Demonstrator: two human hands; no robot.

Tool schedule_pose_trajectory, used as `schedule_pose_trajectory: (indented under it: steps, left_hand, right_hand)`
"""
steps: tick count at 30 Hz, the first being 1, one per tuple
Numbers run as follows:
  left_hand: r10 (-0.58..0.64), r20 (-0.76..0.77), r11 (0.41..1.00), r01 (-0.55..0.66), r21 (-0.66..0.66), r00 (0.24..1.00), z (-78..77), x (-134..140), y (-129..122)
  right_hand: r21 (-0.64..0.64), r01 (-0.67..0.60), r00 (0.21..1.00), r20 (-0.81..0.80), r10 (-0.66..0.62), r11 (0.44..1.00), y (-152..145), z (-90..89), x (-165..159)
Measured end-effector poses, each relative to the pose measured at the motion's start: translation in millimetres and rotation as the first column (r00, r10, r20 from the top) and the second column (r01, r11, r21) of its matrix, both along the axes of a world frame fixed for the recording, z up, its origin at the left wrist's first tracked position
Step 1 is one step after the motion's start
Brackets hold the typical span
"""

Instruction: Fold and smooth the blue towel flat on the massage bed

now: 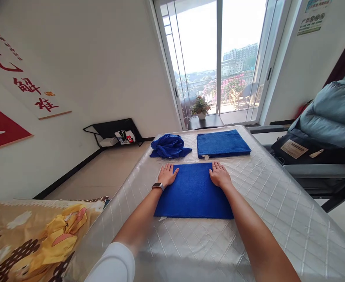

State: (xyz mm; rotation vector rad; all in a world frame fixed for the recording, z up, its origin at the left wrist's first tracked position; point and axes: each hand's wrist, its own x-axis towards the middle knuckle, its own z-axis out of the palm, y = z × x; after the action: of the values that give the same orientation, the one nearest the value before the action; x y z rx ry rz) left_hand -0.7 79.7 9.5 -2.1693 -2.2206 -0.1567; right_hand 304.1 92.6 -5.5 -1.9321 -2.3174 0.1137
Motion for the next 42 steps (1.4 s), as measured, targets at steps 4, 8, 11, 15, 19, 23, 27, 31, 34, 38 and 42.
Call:
schedule_pose_trajectory:
  steps: [4, 8, 11, 15, 19, 23, 27, 31, 34, 38, 42]
  left_hand:
    - [-0.089, 0.059, 0.993, 0.084, 0.085, 0.994, 14.5, 58, -1]
    - [-0.374, 0.142, 0.926, 0.361, 0.107, 0.917, 13.3, 147, 1]
    - [-0.433, 0.186, 0.901, 0.428, 0.068, 0.882, 3.8, 188, 2]
    - [-0.403, 0.173, 0.914, 0.405, 0.027, 0.899, -6.5, 178, 2]
    - [-0.305, 0.118, 0.952, 0.305, 0.015, 0.945, -6.3, 117, 3]
    - [-0.154, 0.119, 0.988, 0.157, -0.012, 0.981, -4.9, 50, 2]
    - [-0.065, 0.089, 0.998, 0.066, -0.008, 0.994, -7.7, 11, -3]
    - [-0.047, 0.078, 0.999, 0.047, 0.005, 0.996, -11.7, 5, -4]
    - [-0.047, 0.087, 0.999, 0.046, 0.004, 0.995, -13.4, 7, -3]
    - [-0.047, 0.11, 0.999, 0.048, -0.012, 0.993, -12.3, 7, -2]
    - [-0.005, 0.082, 0.999, 0.01, -0.051, 0.997, -5.4, 8, 0]
  right_hand:
    - [0.001, 0.008, 1.0, -0.013, -0.008, 1.0, 1, -1.5, 0]
    - [0.0, -0.004, 1.0, -0.012, 0.004, 1.0, -1, -0.6, 2]
    - [0.002, -0.041, 0.999, 0.015, 0.041, 0.999, -4, -0.3, 5]
    - [0.014, -0.029, 1.0, -0.007, 0.029, 0.999, -5, 0.3, 5]
    - [-0.006, 0.002, 0.999, -0.039, -0.003, 1.0, -2, 1.5, 1]
    - [-0.021, 0.005, 0.999, -0.039, -0.005, 1.0, 0, 0.4, 1]
    - [-0.03, 0.011, 0.999, -0.039, -0.012, 0.999, 1, -1.0, 1]
    - [-0.029, 0.012, 0.999, -0.038, -0.013, 1.0, 0, -0.1, 2]
    - [-0.027, 0.009, 0.999, -0.034, -0.01, 1.0, 0, 0.6, 2]
    - [-0.021, 0.011, 0.999, -0.037, -0.011, 1.0, 1, -0.4, 2]
    - [-0.021, 0.017, 0.999, -0.036, -0.018, 1.0, 2, -0.8, 3]
